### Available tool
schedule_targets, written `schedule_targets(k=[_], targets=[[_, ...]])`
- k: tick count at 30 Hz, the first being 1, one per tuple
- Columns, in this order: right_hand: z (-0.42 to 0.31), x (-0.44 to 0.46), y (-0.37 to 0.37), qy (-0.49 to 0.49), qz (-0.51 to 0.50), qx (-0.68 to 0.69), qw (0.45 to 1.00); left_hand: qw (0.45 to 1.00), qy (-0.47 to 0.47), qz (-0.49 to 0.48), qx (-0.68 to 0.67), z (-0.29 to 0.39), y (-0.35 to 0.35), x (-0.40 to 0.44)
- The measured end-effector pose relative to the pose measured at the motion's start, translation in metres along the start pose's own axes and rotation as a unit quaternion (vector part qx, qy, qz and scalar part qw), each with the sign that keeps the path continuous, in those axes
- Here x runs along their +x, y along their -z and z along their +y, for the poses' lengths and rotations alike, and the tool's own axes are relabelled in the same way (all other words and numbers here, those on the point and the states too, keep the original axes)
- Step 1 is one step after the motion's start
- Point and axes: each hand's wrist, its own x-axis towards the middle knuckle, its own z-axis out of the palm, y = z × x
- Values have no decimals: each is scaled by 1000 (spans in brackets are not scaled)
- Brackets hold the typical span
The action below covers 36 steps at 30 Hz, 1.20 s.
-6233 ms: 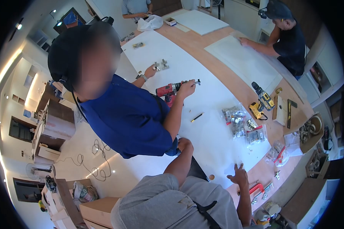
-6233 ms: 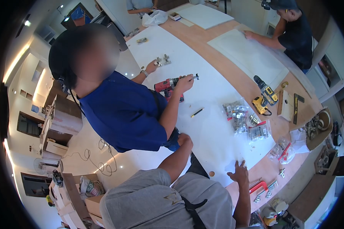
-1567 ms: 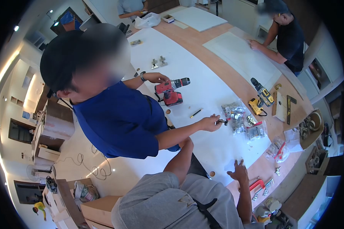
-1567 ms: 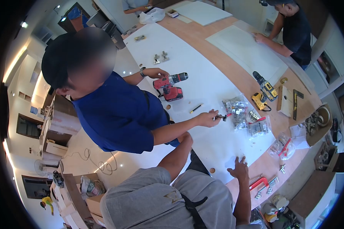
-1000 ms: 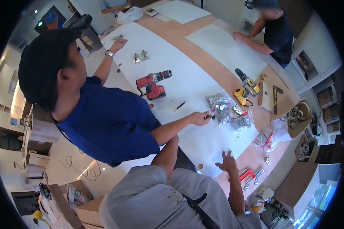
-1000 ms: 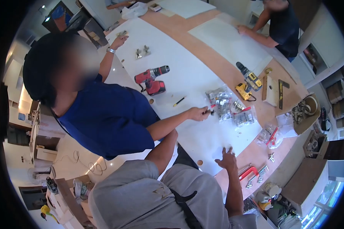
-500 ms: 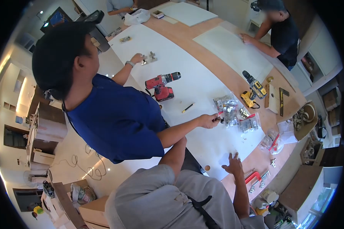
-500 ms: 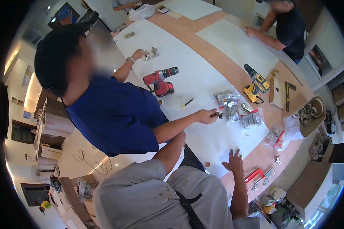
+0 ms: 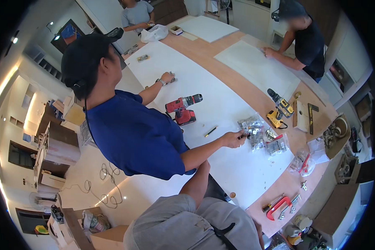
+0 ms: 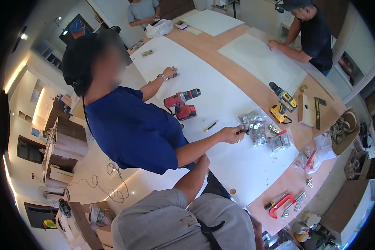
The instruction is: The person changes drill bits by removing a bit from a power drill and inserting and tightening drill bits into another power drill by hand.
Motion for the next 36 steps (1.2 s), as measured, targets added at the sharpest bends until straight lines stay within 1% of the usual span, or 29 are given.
schedule_targets(k=[1, 2, 3, 4, 5, 6, 10, 11, 14, 15, 16, 18, 19, 21, 25, 28, 30, 31, 32, 33, 34, 36], targets=[[3, -12, -2, -79, -5, 47, 996, 995, 78, 4, -57, 8, -1, 1], [4, -20, -2, -133, -4, 76, 988, 981, 154, 8, -115, 7, -4, -3], [5, -27, -2, -183, 0, 102, 978, 975, 159, 11, -152, 6, -6, -5], [8, -33, -1, -210, 9, 115, 971, 968, 165, 14, -188, 5, -8, -8], [11, -38, -1, -232, 19, 125, 964, 974, 102, 17, -200, 4, -15, -6], [15, -43, 0, -244, 29, 133, 960, 977, 41, 20, -210, -1, -20, -2], [29, -66, 2, -273, 62, 165, 946, 995, -12, -7, -94, -19, -19, -7], [32, -71, 1, -278, 69, 172, 943, 996, -8, -6, -92, -27, -16, -11], [39, -81, 1, -288, 83, 186, 936, 997, 33, 16, -67, 10, -1, -7], [41, -83, 0, -293, 85, 191, 933, 990, 29, 28, -136, 15, 1, -8], [44, -86, 0, -295, 88, 197, 931, 998, 9, 11, -66, 21, 2, -8], [50, -93, 2, -301, 91, 206, 927, 997, -29, -28, 71, 49, 7, -6], [52, -96, 2, -301, 92, 212, 925, 1000, 3, -30, 5, 61, 5, -6], [50, -97, 3, -303, 94, 218, 923, 989, 68, -35, -129, 73, 2, -11], [37, -95, 9, -294, 90, 234, 922, 973, 94, -34, -207, 81, 3, -11], [7, -81, 19, -261, 74, 250, 929, 960, 108, -36, -254, 85, 3, -11], [-30, -67, 27, -194, 61, 263, 943, 940, 125, -36, -315, 90, 3, -12], [-52, -55, 31, -130, 57, 268, 953, 923, 136, -36, -358, 94, 6, -11], [-76, -42, 34, -65, 51, 274, 958, 870, 167, -31, -463, 99, 9, -9], [-95, -23, 31, 11, 70, 264, 962, 961, 101, -20, -256, 92, 8, -11], [-111, 2, 24, 87, 86, 252, 960, 978, 87, -21, -190, 90, 7, -10], [-128, 61, 10, 195, 80, 197, 958, 996, 57, -22, -61, 93, 7, -8]])
